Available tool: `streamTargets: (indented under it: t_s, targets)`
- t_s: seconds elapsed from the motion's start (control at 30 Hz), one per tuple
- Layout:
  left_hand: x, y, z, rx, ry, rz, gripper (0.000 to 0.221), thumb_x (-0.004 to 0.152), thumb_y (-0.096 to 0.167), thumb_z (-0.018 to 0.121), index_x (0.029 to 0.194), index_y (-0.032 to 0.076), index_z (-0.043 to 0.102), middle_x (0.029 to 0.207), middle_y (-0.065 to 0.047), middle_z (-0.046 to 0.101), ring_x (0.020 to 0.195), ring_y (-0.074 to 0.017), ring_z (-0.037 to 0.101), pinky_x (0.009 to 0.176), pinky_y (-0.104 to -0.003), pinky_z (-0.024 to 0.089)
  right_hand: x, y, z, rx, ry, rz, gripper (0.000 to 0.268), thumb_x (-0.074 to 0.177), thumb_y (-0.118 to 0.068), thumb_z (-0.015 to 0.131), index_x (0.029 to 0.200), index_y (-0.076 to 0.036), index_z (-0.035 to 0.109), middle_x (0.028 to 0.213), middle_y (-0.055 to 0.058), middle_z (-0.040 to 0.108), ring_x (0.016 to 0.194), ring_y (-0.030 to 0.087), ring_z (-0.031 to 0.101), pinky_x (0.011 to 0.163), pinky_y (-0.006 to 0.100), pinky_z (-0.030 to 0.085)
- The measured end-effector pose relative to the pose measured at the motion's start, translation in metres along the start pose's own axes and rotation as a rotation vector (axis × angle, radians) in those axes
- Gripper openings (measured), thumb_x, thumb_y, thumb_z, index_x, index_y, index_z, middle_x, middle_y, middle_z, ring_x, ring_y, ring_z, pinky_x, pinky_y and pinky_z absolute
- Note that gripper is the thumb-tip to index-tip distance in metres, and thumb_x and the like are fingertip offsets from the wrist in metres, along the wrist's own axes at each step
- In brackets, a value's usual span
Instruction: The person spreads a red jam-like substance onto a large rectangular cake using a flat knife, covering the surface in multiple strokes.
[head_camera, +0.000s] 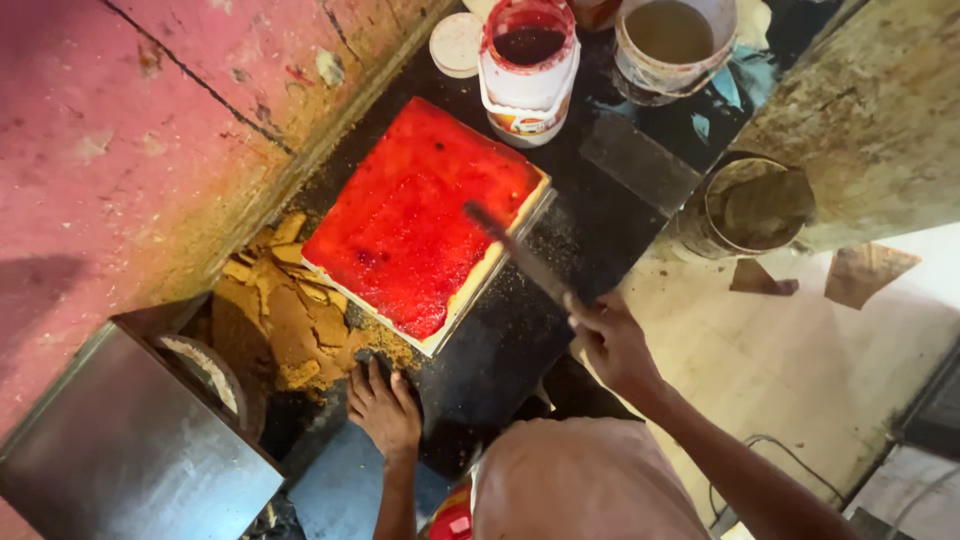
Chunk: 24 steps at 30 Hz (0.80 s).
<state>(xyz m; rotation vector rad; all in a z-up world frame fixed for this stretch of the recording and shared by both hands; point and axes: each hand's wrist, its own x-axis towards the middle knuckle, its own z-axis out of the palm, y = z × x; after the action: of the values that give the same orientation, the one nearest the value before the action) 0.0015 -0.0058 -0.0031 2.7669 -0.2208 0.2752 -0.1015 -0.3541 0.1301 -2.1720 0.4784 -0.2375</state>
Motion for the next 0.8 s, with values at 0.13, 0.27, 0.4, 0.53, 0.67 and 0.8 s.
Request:
streamTargets:
  t_s: [0.13,0.27,0.4,0.53,0.67,0.8]
  targets:
    - [0.001,0.005,-0.002,0.019,0.004,-0.023,0.055,0.105,0.038,0.046,0.149,0.005,0.050,0.156,-0.021,0.045,0.146,-0.0421,0.036,0.116,-0.059,0.026,0.060,-0.011,-0.058,-0.190,-0.002,-0.291,0.055,0.092,-0.001,0.065,0.144,-0.019,0.060,0.116,0.018,0.060,0.097,0.029,0.063,0.080,0.039,0.054]
    - [0.001,0.007,-0.003,0.024,0.010,-0.036,0.054,0.105,0.038,0.047,0.149,0.007,0.050,0.156,-0.019,0.045,0.146,-0.0413,0.035,0.116,-0.058,0.026,0.155,-0.060,-0.173,-0.613,-0.049,-0.445,0.059,0.098,-0.009,0.055,0.156,-0.016,0.046,0.127,0.018,0.067,0.112,0.032,0.066,0.088,0.045,0.057]
    - [0.002,0.008,-0.002,0.015,0.023,-0.050,0.052,0.105,0.037,0.047,0.147,0.008,0.052,0.156,-0.018,0.045,0.147,-0.0397,0.035,0.117,-0.057,0.025,0.238,-0.130,-0.225,-1.169,-0.195,-0.235,0.040,0.103,-0.029,0.052,0.142,-0.030,0.063,0.092,0.014,0.076,0.078,0.034,0.074,0.066,0.050,0.060]
    - [0.004,0.007,-0.001,0.019,0.000,-0.112,0.051,0.103,0.036,0.048,0.146,0.008,0.054,0.153,-0.017,0.047,0.146,-0.0387,0.036,0.117,-0.056,0.025,0.311,-0.149,-0.196,-1.241,-0.331,-0.372,0.028,0.100,-0.036,0.056,0.110,-0.023,0.079,0.095,0.010,0.077,0.089,0.032,0.075,0.073,0.048,0.061]
    - [0.000,0.007,0.002,-0.023,0.039,-0.096,0.050,0.105,0.035,0.047,0.146,0.007,0.053,0.153,-0.017,0.048,0.145,-0.0379,0.039,0.117,-0.054,0.027,0.363,-0.126,-0.168,-1.058,-0.431,-0.497,0.028,0.098,-0.035,0.062,0.114,-0.021,0.080,0.098,0.012,0.076,0.092,0.031,0.075,0.082,0.047,0.059]
    - [0.004,0.008,0.002,-0.001,0.038,-0.101,0.048,0.105,0.033,0.048,0.145,0.006,0.054,0.152,-0.015,0.050,0.145,-0.0374,0.040,0.117,-0.054,0.028,0.362,-0.070,-0.221,-0.845,-0.562,-0.284,0.040,0.103,-0.041,0.057,0.139,-0.026,0.069,0.081,0.008,0.078,0.073,0.023,0.073,0.074,0.040,0.058]
